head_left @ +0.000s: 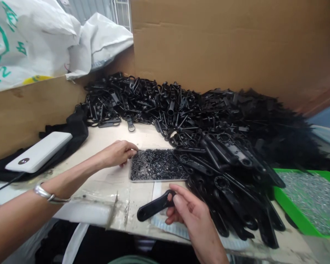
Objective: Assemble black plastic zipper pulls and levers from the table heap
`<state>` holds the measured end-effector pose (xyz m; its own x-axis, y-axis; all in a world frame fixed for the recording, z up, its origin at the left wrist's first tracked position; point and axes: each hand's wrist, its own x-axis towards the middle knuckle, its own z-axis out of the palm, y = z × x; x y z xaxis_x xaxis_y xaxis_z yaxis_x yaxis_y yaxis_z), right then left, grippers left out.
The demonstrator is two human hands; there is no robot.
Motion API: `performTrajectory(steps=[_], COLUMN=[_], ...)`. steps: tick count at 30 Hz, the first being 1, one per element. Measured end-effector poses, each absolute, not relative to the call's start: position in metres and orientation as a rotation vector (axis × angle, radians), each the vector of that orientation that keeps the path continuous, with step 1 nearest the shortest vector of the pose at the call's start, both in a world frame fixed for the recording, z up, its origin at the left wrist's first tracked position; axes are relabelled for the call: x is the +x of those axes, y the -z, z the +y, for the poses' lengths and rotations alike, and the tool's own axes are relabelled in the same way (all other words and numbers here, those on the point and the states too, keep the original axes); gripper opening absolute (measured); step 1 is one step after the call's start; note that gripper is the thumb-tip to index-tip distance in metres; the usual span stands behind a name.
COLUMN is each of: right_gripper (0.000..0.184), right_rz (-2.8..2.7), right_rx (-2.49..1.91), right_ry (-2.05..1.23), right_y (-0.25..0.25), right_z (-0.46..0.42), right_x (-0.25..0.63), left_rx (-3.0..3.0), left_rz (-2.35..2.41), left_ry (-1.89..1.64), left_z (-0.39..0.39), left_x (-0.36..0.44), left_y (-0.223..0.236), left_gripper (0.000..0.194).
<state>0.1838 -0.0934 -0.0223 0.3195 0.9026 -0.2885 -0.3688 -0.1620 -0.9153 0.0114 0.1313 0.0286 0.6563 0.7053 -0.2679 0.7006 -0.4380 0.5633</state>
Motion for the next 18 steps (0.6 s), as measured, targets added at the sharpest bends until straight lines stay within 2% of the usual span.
performTrajectory(steps=[7, 12, 18], right_gripper=[0.042, 0.040, 0.041], right_rz=[-0.589, -0.564, -0.537], right_rx=[-1.290, -1.287, -1.296], right_ry=[-1.235, -1.238, -1.231], right_y=[0.023, 0.022, 0.017], right_z=[-0.095, -0.094, -0.094], right_x=[0.185, 0.187, 0.187], left_rx=[2.116, 2.161, 2.219], left_rz=[1.136, 1.185, 1.266], left_ry=[-0.048, -0.086, -0.031], left_z=[0.131, 0.131, 0.138], left_x=[0.015, 0.011, -0.007], left_y=[-0.015, -0.018, -0.029], left_gripper=[0.029, 0.040, 0.043])
